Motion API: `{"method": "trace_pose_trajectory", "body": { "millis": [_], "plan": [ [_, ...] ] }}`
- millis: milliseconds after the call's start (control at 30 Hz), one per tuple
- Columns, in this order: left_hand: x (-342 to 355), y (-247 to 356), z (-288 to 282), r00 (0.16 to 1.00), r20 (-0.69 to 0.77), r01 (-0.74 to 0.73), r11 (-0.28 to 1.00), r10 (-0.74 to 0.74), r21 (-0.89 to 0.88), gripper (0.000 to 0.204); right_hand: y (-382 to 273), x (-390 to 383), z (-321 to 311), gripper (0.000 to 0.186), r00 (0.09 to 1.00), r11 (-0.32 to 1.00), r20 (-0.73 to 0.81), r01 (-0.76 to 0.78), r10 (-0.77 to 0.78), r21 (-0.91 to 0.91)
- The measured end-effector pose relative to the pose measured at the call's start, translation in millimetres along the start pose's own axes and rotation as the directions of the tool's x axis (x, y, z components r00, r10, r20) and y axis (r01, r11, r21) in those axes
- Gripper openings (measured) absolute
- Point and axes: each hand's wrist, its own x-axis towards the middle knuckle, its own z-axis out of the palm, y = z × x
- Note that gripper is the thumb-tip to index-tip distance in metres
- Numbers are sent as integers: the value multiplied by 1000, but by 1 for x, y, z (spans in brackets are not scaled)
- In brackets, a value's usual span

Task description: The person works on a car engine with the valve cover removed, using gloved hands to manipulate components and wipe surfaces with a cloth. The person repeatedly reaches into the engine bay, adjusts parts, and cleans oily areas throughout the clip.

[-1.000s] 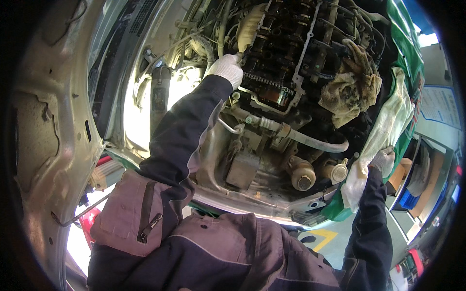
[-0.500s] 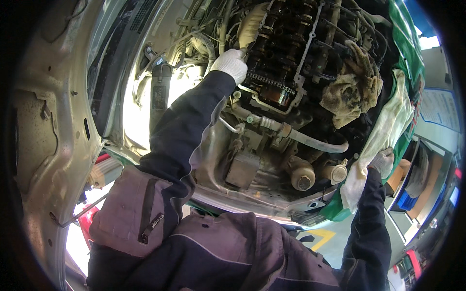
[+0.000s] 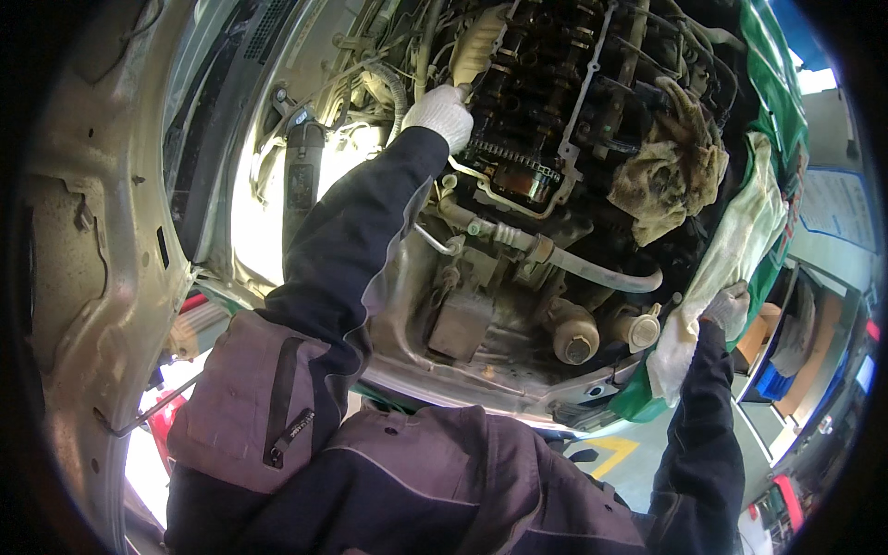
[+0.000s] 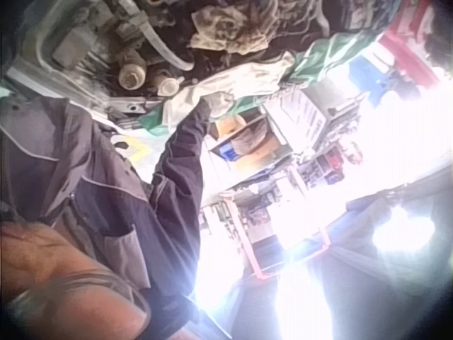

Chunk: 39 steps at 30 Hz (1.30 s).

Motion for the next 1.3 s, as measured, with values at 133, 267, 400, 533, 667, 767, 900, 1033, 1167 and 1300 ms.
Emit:
{"method": "trace_pose_trajectory", "body": {
  "millis": [133,267,400,533,667,767,900,1033,1167,1300],
  "plan": [
    [1,-2,3,999,-21,-27,999,28,17,50,-4,-3,-6,60,1000,999,16,-18,18,-30],
    [-4,1,1,1000,-21,13,1000,-13,-12,50,-4,-3,-5,57,1000,1000,-2,-5,5,11],
    [-6,4,-2,999,2,34,999,-34,7,40,2,0,5,56,999,999,-36,21,-20,26],
    [-2,4,0,1000,7,27,998,-28,51,37,5,3,8,57,1000,988,-7,-24,25,153],
    [2,3,4,992,39,122,993,-122,1,36,3,3,1,60,999,1000,37,-16,15,11],
    [5,2,4,999,-40,-12,1000,12,7,38,0,1,-5,62,997,999,72,-36,36,10],
    [4,3,2,999,25,44,999,-44,19,38,0,0,-5,62,999,1000,49,-21,21,-5],
    [5,7,1,999,-31,-5,1000,6,31,41,2,3,0,63,996,997,59,-75,74,16],
    [8,6,5,999,-28,44,999,-44,17,40,6,5,3,62,999,999,25,-28,28,-17],
    [10,3,9,999,-45,-4,999,6,46,40,8,5,6,62,1000,1000,14,-28,28,-6]
  ]
}}
